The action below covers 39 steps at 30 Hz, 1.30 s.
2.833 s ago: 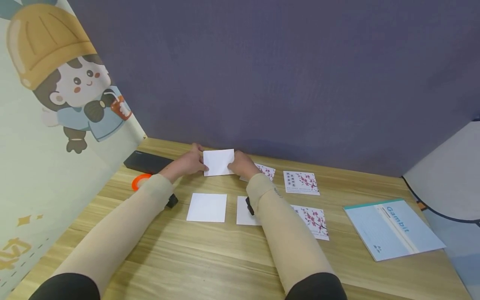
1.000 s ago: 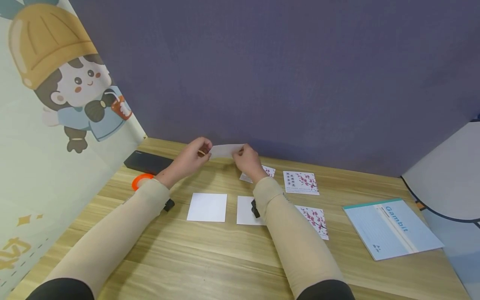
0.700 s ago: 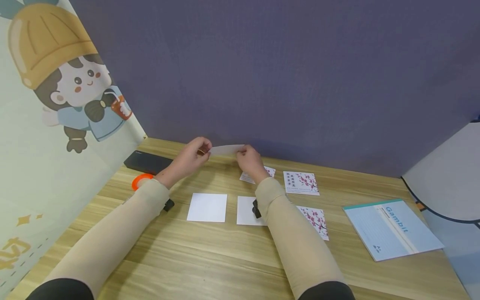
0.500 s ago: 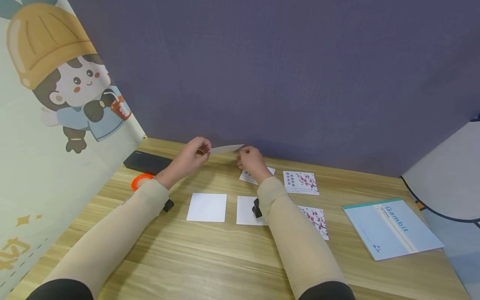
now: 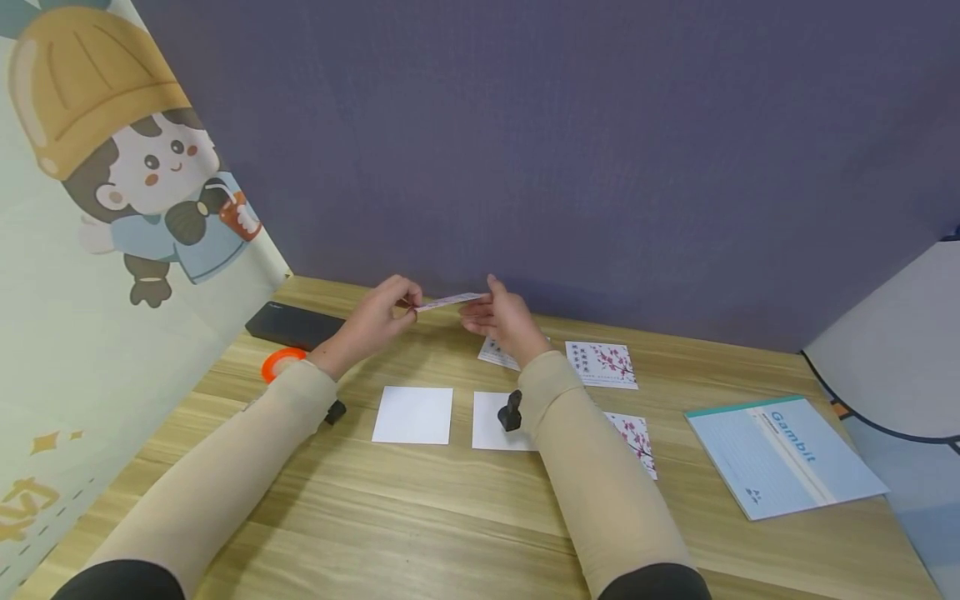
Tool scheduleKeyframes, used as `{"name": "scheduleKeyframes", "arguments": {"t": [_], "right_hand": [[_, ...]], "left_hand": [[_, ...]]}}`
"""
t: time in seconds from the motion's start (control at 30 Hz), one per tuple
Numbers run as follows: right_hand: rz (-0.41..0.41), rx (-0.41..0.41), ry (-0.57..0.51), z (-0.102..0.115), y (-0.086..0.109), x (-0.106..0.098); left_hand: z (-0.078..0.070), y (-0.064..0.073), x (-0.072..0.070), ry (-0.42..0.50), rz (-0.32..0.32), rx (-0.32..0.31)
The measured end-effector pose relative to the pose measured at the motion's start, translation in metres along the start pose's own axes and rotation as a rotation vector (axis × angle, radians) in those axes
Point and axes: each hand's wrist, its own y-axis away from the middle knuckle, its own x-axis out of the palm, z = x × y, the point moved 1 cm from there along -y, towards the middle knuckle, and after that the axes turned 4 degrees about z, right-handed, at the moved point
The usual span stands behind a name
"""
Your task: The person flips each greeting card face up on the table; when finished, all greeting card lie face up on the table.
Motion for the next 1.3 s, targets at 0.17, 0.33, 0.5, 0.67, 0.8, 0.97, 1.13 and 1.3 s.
{"name": "scheduleKeyframes", "arguments": {"t": [0.17,0.33,0.5,0.67,0.8,0.97,1.13,1.3], "right_hand": [[-0.005,0.01,-0.038,-0.0003,0.0005,-0.0027],[-0.019,0.003,0.002,-0.0024,-0.0018,-0.0019],[-0.02,-0.008,0.06,-0.004,-0.0018,-0.0017],[-0.011,-0.014,0.09,-0.005,-0.0008,-0.0018],[-0.014,-0.019,0.1,-0.0058,-0.0012,-0.0021],[-0.012,-0.02,0.092,-0.0065,-0.0022,-0.0021],[-0.02,-0.012,0.095,-0.0079,-0.0026,-0.0017],[-0.034,-0.002,0.102,-0.0089,-0.003,-0.0011]], "left_hand": [[0.0013,0.0019,-0.0006,-0.106,0.026,0.048],[0.0037,0.0033,0.0005,-0.212,0.055,0.094],[0.0044,0.0047,0.002,-0.276,0.072,0.124],[0.0049,0.0065,0.0032,-0.316,0.08,0.148],[0.0074,0.0066,0.0045,-0.346,0.074,0.178],[0.0095,0.0065,0.005,-0.355,0.066,0.197],[0.0087,0.0068,0.0045,-0.348,0.063,0.186],[0.0086,0.0067,0.0044,-0.337,0.035,0.165]]}}
